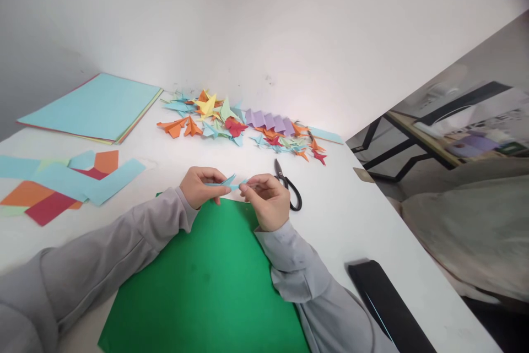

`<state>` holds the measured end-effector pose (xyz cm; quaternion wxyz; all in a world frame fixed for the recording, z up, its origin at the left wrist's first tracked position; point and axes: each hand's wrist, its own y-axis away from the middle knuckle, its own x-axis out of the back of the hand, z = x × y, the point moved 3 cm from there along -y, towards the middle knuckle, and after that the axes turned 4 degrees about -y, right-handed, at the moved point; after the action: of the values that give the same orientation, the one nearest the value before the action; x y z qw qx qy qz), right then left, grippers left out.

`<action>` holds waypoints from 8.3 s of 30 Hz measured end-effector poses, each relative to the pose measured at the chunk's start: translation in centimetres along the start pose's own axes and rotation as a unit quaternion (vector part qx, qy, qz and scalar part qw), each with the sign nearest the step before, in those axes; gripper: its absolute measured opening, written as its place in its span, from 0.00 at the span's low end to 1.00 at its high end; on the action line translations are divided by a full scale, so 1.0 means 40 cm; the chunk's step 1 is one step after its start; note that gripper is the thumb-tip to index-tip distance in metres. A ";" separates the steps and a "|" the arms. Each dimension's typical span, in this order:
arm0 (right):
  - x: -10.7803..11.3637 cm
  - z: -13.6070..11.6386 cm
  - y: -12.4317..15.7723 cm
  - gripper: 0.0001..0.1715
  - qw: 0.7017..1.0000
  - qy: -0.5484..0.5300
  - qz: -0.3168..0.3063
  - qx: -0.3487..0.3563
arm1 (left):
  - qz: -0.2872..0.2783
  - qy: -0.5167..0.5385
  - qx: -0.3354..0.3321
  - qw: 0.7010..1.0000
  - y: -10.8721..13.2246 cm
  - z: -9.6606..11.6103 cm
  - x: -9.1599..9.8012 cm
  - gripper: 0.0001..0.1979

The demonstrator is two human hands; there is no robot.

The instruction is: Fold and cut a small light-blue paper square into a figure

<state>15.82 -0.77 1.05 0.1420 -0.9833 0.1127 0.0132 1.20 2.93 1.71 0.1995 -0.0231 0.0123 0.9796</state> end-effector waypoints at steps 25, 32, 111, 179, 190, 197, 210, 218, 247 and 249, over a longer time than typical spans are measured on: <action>-0.005 -0.011 0.017 0.02 0.988 0.103 -0.051 0.105 | 0.019 0.101 0.039 0.994 -0.002 -0.016 -0.010 0.17; -0.005 -0.037 0.017 0.09 0.963 0.162 -0.068 0.205 | 0.015 0.090 0.064 0.994 -0.001 -0.016 -0.011 0.17; 0.011 -0.023 0.005 0.08 0.995 0.022 -0.022 0.100 | 0.069 0.059 0.013 0.996 -0.001 -0.004 -0.001 0.15; -0.008 0.002 -0.008 0.03 0.996 0.022 -0.068 0.044 | 0.054 0.029 -0.049 0.997 0.003 0.000 -0.002 0.10; -0.010 -0.001 -0.002 0.06 0.997 0.024 -0.061 0.036 | 0.057 0.055 -0.034 0.996 -0.001 -0.003 0.001 0.09; -0.004 0.006 -0.007 0.13 0.998 -0.046 -0.009 -0.037 | 0.067 0.070 -0.019 0.995 -0.003 -0.009 0.005 0.11; -0.005 0.051 -0.014 0.14 0.974 -0.145 -0.043 -0.170 | 0.021 0.028 -0.024 0.999 0.004 -0.006 -0.009 0.10; 0.000 0.041 -0.019 0.20 0.972 -0.168 0.019 -0.165 | 0.037 0.023 -0.021 0.999 0.002 -0.001 -0.005 0.12; -0.017 0.042 -0.006 0.19 0.964 -0.116 -0.102 -0.218 | 0.115 0.062 -0.020 0.991 -0.009 -0.019 0.020 0.15; -0.020 0.040 -0.005 0.18 0.964 -0.104 -0.124 -0.213 | 0.111 0.054 -0.011 0.992 -0.008 -0.017 0.019 0.15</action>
<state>15.10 0.04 -0.38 -0.0591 -0.9904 -0.0312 0.1210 0.65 3.52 0.99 0.0887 -0.0771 0.0149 0.9930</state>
